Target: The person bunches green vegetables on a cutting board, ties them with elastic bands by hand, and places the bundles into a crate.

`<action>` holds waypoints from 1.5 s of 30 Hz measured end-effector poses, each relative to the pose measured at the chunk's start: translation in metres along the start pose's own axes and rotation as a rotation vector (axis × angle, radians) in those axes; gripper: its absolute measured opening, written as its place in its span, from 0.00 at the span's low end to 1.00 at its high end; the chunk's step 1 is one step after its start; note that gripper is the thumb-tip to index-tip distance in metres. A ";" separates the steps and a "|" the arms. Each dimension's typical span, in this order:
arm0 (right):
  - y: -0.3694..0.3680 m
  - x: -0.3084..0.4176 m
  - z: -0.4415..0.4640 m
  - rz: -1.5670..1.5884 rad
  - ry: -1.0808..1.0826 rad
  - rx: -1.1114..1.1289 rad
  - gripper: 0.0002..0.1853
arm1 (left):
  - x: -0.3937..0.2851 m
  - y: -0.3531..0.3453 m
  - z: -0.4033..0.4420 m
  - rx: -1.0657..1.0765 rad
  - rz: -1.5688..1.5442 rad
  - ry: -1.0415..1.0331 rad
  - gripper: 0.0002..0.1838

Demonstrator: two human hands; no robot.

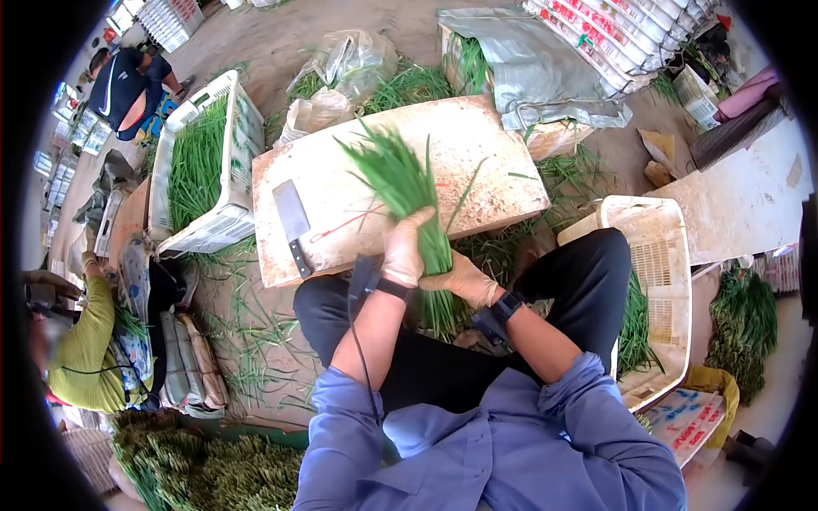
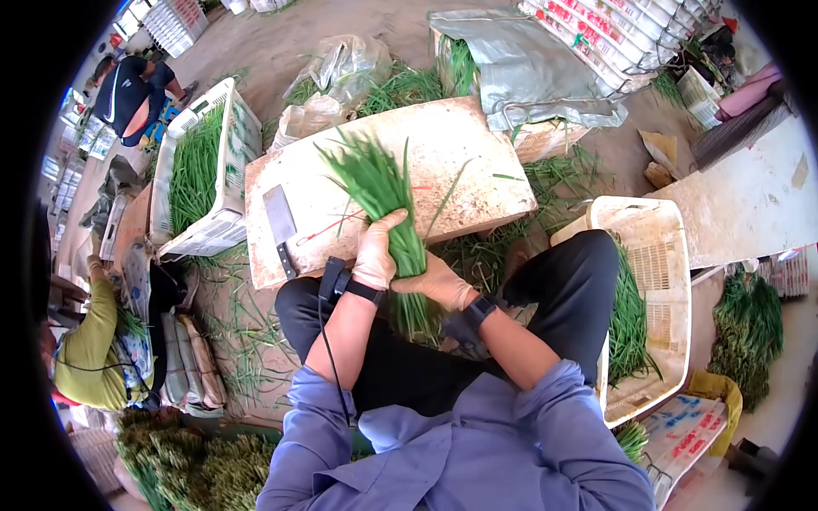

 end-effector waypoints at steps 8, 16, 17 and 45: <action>0.048 -0.050 -0.001 0.753 -0.218 0.087 0.34 | -0.031 -0.032 -0.013 0.351 0.196 -0.069 0.35; 0.067 -0.034 0.012 0.783 -0.164 0.068 0.36 | 0.014 0.009 -0.010 0.064 0.178 0.002 0.39; 0.068 -0.033 0.013 0.777 -0.160 0.071 0.36 | 0.021 0.015 -0.013 0.009 0.134 0.078 0.38; 0.007 0.142 0.164 -0.014 0.208 0.167 0.35 | -0.134 0.008 0.002 0.209 0.350 -0.585 0.23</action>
Point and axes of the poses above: each hand's wrist, its own z-axis towards the middle knuckle, its own y-axis out of the back of the hand, x = y × z, the point moved 6 cm from there along z, towards the middle knuckle, and after that the axes turned 4 degrees about z, right-handed, at the moved point
